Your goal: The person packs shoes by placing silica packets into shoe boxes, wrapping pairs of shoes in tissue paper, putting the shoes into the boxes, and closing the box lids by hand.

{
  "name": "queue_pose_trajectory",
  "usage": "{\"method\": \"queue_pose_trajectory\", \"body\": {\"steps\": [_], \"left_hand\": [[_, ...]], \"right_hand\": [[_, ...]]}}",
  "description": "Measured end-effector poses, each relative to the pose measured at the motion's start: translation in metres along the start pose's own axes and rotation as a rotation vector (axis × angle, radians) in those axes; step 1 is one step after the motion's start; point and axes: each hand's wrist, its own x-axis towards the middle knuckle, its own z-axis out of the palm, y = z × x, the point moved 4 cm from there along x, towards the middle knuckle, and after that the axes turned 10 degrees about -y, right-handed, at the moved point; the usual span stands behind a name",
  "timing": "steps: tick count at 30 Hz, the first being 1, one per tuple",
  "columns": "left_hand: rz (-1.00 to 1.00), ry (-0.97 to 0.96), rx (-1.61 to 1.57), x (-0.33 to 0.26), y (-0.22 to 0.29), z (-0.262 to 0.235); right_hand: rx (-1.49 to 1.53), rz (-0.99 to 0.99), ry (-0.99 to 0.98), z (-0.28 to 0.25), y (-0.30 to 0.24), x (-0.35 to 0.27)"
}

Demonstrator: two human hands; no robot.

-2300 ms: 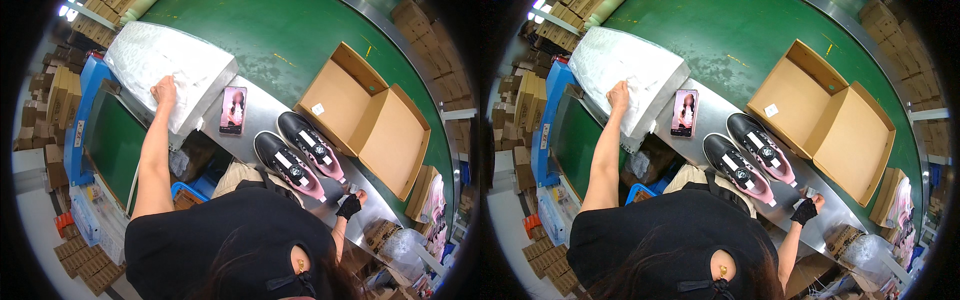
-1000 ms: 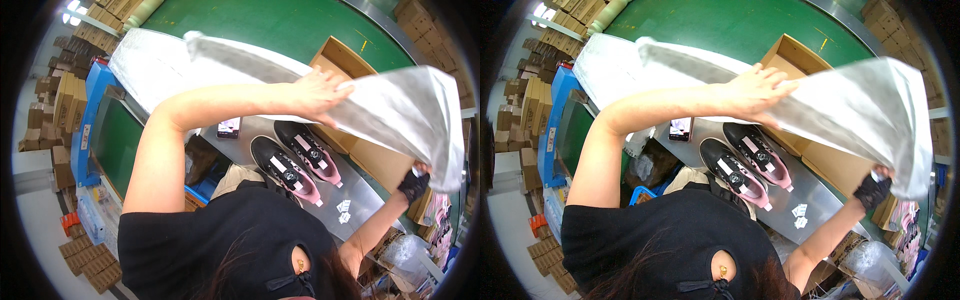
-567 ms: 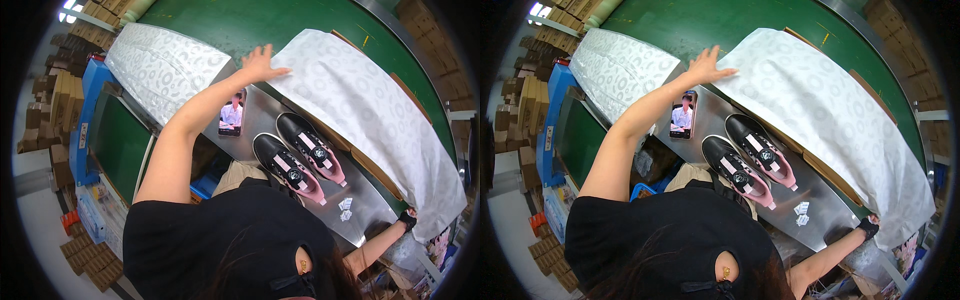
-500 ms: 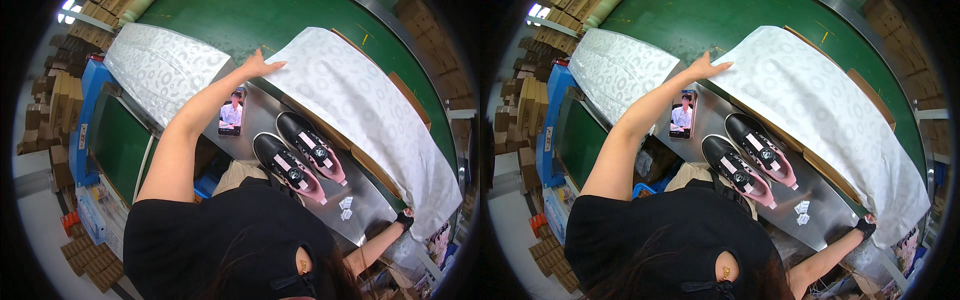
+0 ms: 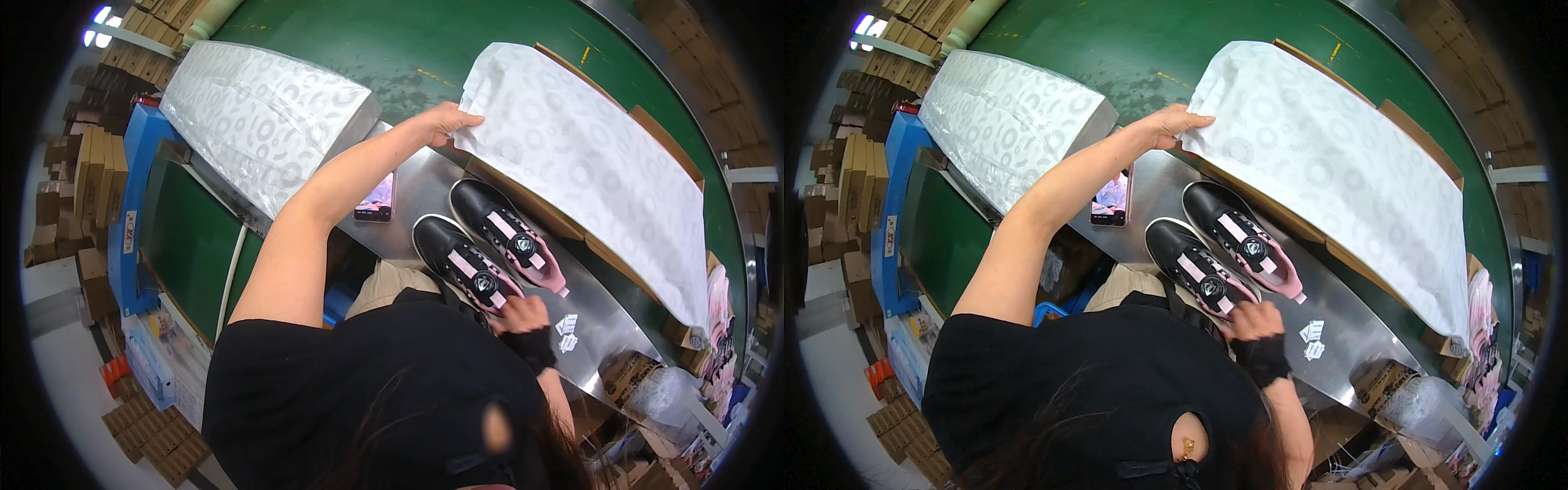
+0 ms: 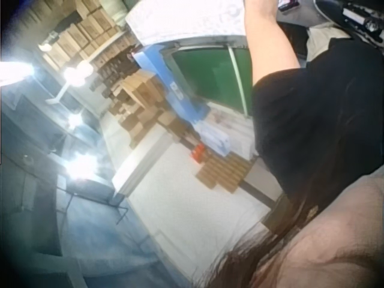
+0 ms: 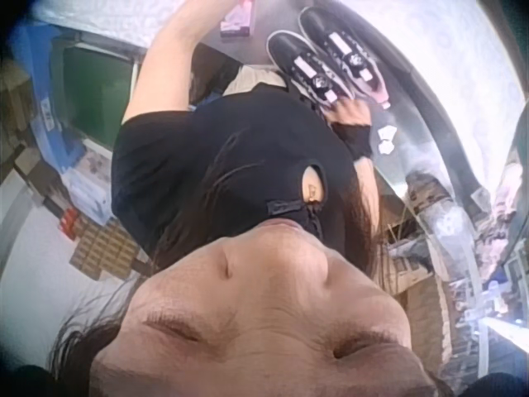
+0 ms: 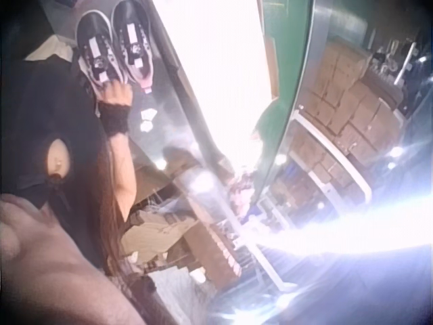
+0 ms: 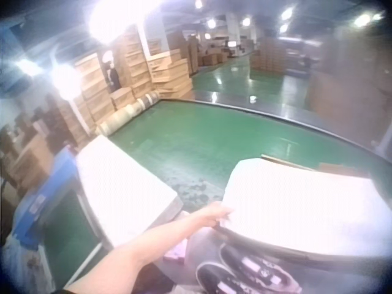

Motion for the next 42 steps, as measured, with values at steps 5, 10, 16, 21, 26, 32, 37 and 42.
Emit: {"method": "queue_pose_trajectory", "body": {"steps": [5,10,16,21,26,32,37,42], "left_hand": [[0.078,0.115,0.133,0.024,-0.009,-0.013],[0.226,0.248,0.41,-0.03,0.024,-0.037],[0.458,0.311,0.645,-0.049,0.06,-0.07],[0.565,0.046,0.671,-0.077,0.115,0.02],[0.572,-0.187,1.121,-0.04,0.112,0.112],[0.278,-0.102,1.052,0.0,0.094,0.082],[0.847,0.098,1.772,0.024,0.034,0.084],[0.312,-0.022,2.351,0.063,-0.011,0.071]], "right_hand": [[-0.188,-0.074,0.01,-0.005,-0.01,0.031],[0.071,0.082,0.009,-0.105,-0.01,0.048],[0.702,0.527,0.534,-0.141,0.088,0.081],[0.437,0.555,0.417,-0.09,0.145,0.141],[0.523,0.455,-0.006,-0.039,0.125,0.213],[0.174,0.312,0.423,-0.086,0.111,0.149],[-0.107,0.695,0.39,-0.09,0.159,0.055],[-0.052,0.567,0.672,-0.103,0.129,0.014]]}}
